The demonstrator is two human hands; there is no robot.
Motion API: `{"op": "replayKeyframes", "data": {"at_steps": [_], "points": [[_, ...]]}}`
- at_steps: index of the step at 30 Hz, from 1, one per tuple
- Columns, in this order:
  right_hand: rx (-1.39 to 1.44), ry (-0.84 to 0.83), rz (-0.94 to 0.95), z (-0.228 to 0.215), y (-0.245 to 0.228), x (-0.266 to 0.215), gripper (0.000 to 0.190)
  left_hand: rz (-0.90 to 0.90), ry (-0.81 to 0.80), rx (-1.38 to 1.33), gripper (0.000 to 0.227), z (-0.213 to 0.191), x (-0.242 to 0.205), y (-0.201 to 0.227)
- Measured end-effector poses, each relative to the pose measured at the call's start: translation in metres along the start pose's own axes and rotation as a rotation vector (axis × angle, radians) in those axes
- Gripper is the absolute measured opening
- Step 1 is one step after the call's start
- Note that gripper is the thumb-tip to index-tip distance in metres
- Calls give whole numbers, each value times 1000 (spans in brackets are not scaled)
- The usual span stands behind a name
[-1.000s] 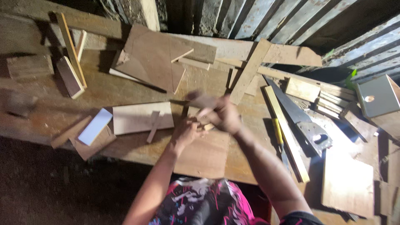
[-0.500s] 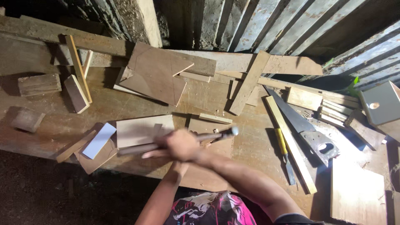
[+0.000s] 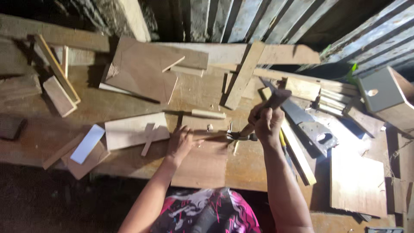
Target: The person assembles a small wooden structure by aligning pieces and hammering nails into place. They repeatedly reposition the components, tap them with a hammer, and adjust the alignment to secure the joints.
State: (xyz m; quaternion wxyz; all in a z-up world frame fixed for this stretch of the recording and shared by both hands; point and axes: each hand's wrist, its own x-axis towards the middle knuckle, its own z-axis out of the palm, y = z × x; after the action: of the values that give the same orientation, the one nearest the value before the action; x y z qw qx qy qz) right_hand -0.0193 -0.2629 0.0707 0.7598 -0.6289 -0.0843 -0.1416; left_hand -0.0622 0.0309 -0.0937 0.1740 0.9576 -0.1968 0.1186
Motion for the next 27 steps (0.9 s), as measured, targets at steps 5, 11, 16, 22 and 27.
{"op": "replayKeyframes", "data": {"at_steps": [5,11,16,22,27], "points": [[-348,-208,-2,37,-11,6,59,-44,-120,-7,65,-2,6,-1],[-605,-581,-45,134,-26,12,43,13,36,19,61,-5,5,7],[-576,-757,-208,193,-22,7,52,-322,-95,-62,39,9,17,5],[-675,-861,-247,239,27,-19,46,-156,109,281,43,45,-15,-1],[-488,-728,-151,178,0,24,53,-162,-107,104,42,52,-7,-22]]}}
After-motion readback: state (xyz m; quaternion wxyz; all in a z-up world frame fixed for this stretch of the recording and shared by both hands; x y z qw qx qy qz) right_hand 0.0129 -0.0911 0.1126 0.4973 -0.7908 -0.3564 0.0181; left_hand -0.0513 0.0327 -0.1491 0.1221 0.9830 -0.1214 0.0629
